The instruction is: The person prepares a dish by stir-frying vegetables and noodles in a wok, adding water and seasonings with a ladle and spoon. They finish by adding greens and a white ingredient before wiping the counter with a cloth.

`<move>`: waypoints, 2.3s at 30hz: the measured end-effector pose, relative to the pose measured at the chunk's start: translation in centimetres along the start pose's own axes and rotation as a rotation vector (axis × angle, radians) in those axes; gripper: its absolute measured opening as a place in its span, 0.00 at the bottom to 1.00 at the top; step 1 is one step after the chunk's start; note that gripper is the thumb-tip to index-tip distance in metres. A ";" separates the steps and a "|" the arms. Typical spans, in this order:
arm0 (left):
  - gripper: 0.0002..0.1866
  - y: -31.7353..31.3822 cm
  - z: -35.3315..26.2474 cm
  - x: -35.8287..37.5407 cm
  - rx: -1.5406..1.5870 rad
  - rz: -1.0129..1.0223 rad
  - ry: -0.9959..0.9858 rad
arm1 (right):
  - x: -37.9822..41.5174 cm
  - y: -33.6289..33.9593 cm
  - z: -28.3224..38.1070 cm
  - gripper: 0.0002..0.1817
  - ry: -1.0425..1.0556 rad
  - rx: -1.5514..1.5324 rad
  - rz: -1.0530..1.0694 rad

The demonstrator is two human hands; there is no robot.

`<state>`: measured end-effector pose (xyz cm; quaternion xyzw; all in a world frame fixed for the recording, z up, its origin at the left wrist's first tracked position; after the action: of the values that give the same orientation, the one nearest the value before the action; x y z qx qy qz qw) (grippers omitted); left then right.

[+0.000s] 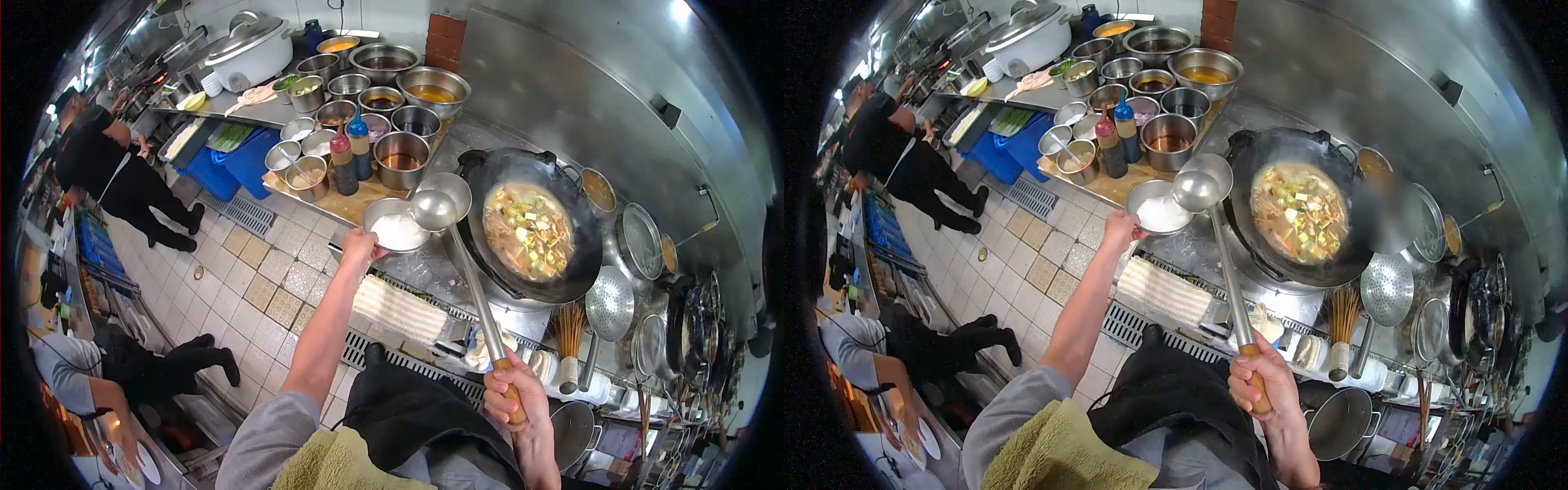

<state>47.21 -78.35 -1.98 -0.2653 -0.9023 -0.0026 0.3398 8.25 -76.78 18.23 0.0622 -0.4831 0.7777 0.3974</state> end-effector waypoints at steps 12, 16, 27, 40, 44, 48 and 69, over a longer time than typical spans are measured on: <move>0.05 -2.3 -1.3 2.0 -0.383 -0.074 -0.274 | 0.3 -0.3 0.7 0.34 0.014 -0.024 0.041; 0.04 -2.9 -3.3 4.2 -0.766 -0.314 -0.774 | 1.1 0.3 0.7 0.36 0.066 0.043 0.020; 0.04 -1.5 -4.1 3.7 -0.559 -0.364 -0.942 | 1.6 0.3 0.2 0.34 0.087 0.103 0.009; 0.06 0.9 1.7 -3.8 0.336 -0.060 -0.160 | -5.9 -1.4 -2.4 0.42 0.108 0.735 0.138; 0.05 1.1 1.5 -4.3 0.379 0.005 -0.088 | -7.0 -2.1 -3.0 0.41 0.196 1.074 0.157; 0.05 1.3 1.6 -4.3 0.381 0.043 -0.096 | -10.5 0.4 -5.5 0.38 0.606 1.643 0.327; 0.09 1.6 0.9 -3.9 0.265 0.023 -0.032 | -9.8 -0.6 -2.7 0.40 0.320 1.716 0.262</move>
<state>49.91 -78.69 -5.35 -0.2282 -0.8970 0.1249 0.3573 16.06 -79.93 12.49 0.1735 0.3257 0.9110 0.1842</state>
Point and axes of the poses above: each hand's wrist, its own x-axis away from the middle knuckle, its own y-axis out of the back of the hand, z = x × y, the point moved 4 cm from there along -x, towards the middle knuckle, and after that the axes turned 13 degrees about y, right-handed, at the moved point
